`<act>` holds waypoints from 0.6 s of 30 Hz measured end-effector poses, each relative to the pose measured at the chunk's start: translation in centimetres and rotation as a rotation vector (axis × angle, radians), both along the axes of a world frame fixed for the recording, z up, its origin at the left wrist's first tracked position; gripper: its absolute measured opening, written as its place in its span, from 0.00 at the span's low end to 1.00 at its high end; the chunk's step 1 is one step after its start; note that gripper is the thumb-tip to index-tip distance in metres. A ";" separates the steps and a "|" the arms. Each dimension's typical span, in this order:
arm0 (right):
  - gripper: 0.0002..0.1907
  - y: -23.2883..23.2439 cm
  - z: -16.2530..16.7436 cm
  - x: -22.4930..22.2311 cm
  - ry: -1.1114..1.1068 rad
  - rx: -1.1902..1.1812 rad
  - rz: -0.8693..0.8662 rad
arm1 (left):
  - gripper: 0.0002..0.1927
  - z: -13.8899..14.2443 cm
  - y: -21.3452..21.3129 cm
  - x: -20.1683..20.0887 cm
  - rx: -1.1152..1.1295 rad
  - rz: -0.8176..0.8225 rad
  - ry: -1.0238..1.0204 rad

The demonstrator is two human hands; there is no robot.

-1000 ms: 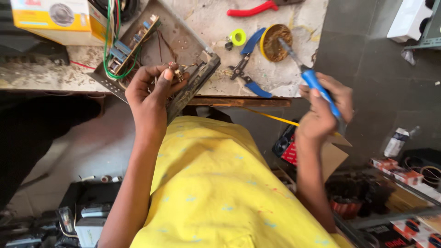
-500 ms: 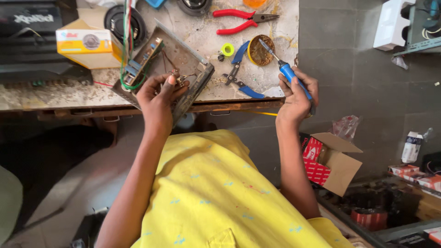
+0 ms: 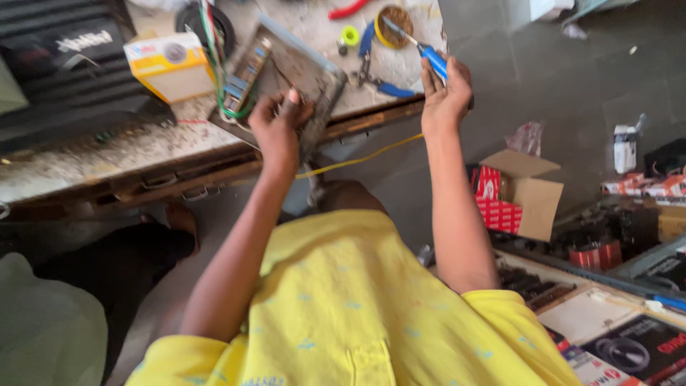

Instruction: The person works on a small electronic device, using pliers to strip wires and a soldering iron to attach components. They retrieve a small part from a drawer and continue soldering connections on the circuit board.

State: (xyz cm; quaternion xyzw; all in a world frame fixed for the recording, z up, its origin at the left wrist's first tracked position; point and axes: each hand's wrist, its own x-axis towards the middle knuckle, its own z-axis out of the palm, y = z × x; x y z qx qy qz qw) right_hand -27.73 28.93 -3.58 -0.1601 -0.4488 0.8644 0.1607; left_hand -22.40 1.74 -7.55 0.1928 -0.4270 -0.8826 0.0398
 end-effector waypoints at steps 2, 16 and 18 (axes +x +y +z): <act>0.11 -0.5 1.0 -0.5 -0.036 0.017 -0.022 | 0.10 0.2 -0.1 -0.2 -0.009 0.003 0.022; 0.08 7.0 -2.7 6.5 -0.126 -0.048 -0.012 | 0.10 -0.2 0.1 -0.3 -0.255 0.132 0.174; 0.07 7.6 -4.3 8.7 -0.179 0.045 0.110 | 0.10 -0.3 0.1 0.0 -0.262 0.143 0.143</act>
